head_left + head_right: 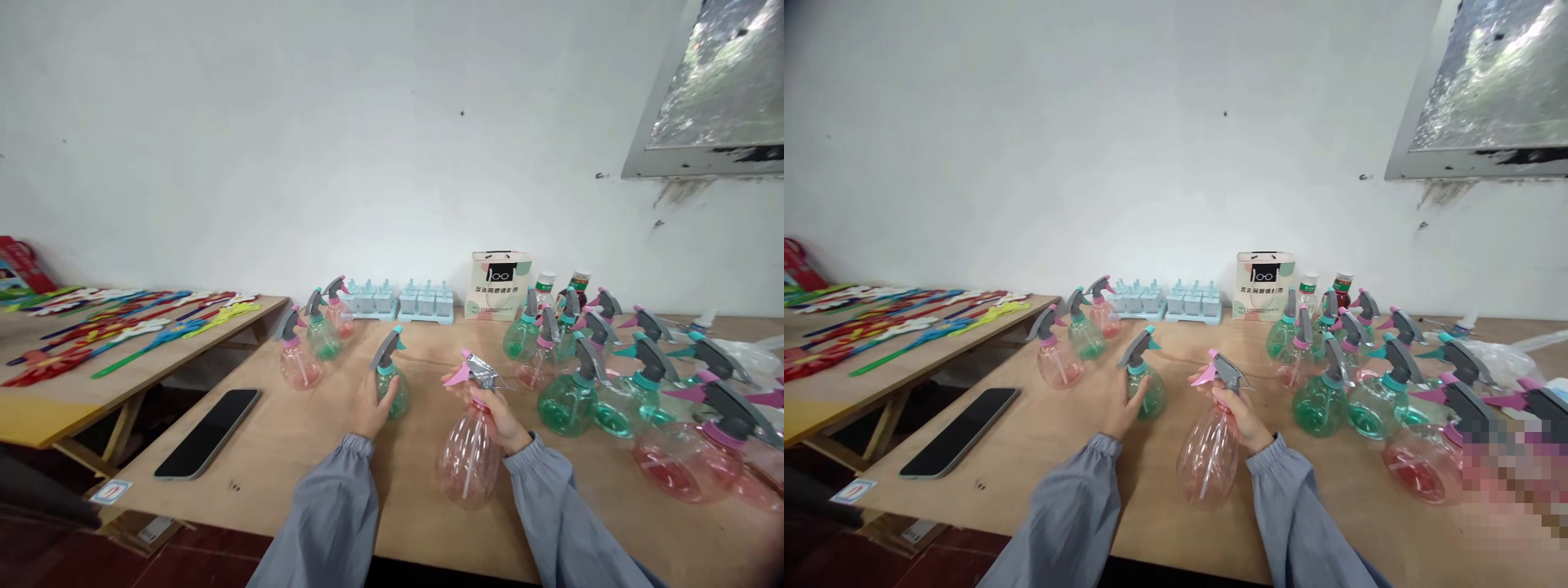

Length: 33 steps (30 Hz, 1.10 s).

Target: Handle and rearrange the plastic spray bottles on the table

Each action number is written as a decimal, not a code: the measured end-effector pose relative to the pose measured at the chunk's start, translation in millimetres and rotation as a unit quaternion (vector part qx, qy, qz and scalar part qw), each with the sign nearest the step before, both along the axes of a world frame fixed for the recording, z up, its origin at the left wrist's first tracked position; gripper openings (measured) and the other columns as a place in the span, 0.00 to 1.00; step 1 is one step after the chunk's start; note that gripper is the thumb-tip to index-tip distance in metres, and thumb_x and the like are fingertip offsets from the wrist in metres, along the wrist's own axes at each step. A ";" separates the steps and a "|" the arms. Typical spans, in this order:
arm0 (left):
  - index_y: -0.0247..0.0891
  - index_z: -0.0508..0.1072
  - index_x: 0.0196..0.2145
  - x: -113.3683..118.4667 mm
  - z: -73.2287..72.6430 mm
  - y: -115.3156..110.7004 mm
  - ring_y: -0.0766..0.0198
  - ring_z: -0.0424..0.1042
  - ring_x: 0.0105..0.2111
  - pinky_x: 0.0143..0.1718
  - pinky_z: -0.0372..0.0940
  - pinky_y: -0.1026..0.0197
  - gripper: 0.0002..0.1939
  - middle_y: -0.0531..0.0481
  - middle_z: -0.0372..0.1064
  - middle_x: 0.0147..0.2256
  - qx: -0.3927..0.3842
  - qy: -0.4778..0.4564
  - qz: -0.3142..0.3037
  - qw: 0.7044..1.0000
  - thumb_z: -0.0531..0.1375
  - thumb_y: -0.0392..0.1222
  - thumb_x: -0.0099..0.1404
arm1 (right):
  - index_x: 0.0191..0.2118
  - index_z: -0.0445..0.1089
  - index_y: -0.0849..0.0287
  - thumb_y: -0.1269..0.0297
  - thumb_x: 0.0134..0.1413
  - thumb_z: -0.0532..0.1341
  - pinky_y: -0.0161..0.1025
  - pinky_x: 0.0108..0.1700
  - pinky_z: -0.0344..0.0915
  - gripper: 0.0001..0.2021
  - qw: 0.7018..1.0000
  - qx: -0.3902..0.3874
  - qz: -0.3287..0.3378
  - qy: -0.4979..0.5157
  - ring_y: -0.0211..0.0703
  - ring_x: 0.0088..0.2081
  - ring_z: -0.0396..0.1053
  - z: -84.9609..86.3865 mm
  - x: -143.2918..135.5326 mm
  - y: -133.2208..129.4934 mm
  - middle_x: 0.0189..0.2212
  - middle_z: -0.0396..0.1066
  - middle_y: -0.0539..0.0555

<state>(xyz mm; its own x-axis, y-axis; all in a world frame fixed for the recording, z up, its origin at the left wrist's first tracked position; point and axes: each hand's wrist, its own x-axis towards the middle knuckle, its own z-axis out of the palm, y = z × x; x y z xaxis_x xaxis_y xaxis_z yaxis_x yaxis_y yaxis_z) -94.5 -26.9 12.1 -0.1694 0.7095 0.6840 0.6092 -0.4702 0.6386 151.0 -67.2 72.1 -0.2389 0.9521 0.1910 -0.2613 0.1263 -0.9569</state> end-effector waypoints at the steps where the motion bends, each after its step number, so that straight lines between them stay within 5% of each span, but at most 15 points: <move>1: 0.39 0.67 0.54 -0.2 0.0 0.1 0.52 0.72 0.52 0.53 0.67 0.50 0.23 0.40 0.73 0.48 0.000 -0.001 -0.003 1.000 0.55 0.56 0.68 | 0.38 0.75 0.54 0.44 0.41 0.67 0.42 0.37 0.71 0.22 1.000 0.003 -0.015 0.001 0.52 0.39 0.76 -2.5 0.0 0.8 0.33 0.78 0.55; 4: 0.38 0.67 0.53 -0.7 -0.5 0.5 0.52 0.72 0.52 0.54 0.66 0.50 0.23 0.40 0.73 0.48 -0.001 -0.006 -0.012 1.000 0.55 0.55 0.68 | 0.33 0.74 0.54 0.40 0.38 0.68 0.41 0.34 0.71 0.23 0.999 0.022 -0.045 0.007 0.51 0.39 0.75 -8.6 -0.7 2.7 0.30 0.76 0.54; 10: 0.37 0.67 0.53 -1.3 -2.5 0.8 0.52 0.72 0.51 0.56 0.64 0.49 0.23 0.40 0.73 0.47 -0.019 -0.008 -0.007 1.000 0.55 0.55 0.68 | 0.32 0.75 0.53 0.39 0.46 0.64 0.49 0.49 0.71 0.21 0.989 0.122 -0.077 -0.011 0.53 0.40 0.75 -8.2 7.0 -1.2 0.31 0.77 0.55; 14: 0.37 0.68 0.52 -1.6 -2.0 1.1 0.52 0.73 0.49 0.55 0.65 0.49 0.23 0.40 0.74 0.45 -0.021 -0.009 -0.007 1.000 0.55 0.55 0.68 | 0.35 0.77 0.52 0.40 0.51 0.63 0.51 0.51 0.72 0.20 0.975 0.152 -0.120 -0.110 0.53 0.40 0.76 -2.6 33.7 -12.3 0.29 0.78 0.54; 18: 0.38 0.68 0.52 -1.0 0.1 -0.1 0.51 0.72 0.50 0.54 0.65 0.49 0.23 0.40 0.74 0.46 -0.013 -0.014 -0.007 1.000 0.56 0.55 0.67 | 0.34 0.78 0.52 0.42 0.52 0.64 0.50 0.48 0.74 0.19 0.939 0.166 -0.223 -0.202 0.53 0.40 0.77 -3.1 72.5 -36.9 0.31 0.79 0.54; 21: 0.38 0.67 0.54 -0.5 1.3 -1.7 0.51 0.71 0.52 0.55 0.64 0.49 0.23 0.40 0.73 0.48 -0.017 -0.014 -0.005 1.000 0.56 0.55 0.67 | 0.39 0.77 0.51 0.45 0.50 0.66 0.49 0.46 0.75 0.17 0.883 0.192 -0.336 -0.266 0.51 0.38 0.77 -12.0 104.1 -59.4 0.32 0.78 0.53; 25: 0.37 0.65 0.56 -0.7 1.1 -1.9 0.50 0.70 0.54 0.56 0.64 0.48 0.26 0.39 0.72 0.49 -0.027 -0.010 -0.001 1.000 0.55 0.55 0.67 | 0.56 0.66 0.50 0.45 0.50 0.67 0.50 0.44 0.75 0.30 0.829 0.219 -0.435 -0.275 0.49 0.38 0.76 -27.8 143.5 -80.0 0.39 0.75 0.53; 28: 0.36 0.65 0.57 -0.8 -0.2 -0.9 0.50 0.70 0.54 0.56 0.64 0.48 0.27 0.38 0.72 0.49 -0.029 -0.009 0.000 1.000 0.55 0.55 0.67 | 0.58 0.64 0.49 0.42 0.48 0.67 0.50 0.41 0.74 0.33 0.789 0.237 -0.489 -0.286 0.48 0.37 0.74 -34.4 164.5 -82.6 0.45 0.71 0.57; 33: 0.35 0.66 0.57 0.0 -0.9 -0.7 0.48 0.70 0.54 0.56 0.64 0.47 0.28 0.38 0.72 0.49 -0.031 -0.004 0.006 0.999 0.55 0.57 0.67 | 0.61 0.59 0.44 0.44 0.45 0.71 0.58 0.43 0.71 0.38 0.795 0.258 -0.489 -0.248 0.53 0.34 0.75 -31.6 176.6 -67.0 0.43 0.71 0.59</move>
<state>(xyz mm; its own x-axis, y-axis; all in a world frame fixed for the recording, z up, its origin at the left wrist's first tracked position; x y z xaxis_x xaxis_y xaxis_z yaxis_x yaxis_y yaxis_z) -94.5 -27.6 11.2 -0.1837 0.7488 0.6369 0.6090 -0.4219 0.6717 327.6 -134.1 40.4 0.4006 0.5534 0.7302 0.5973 0.4466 -0.6662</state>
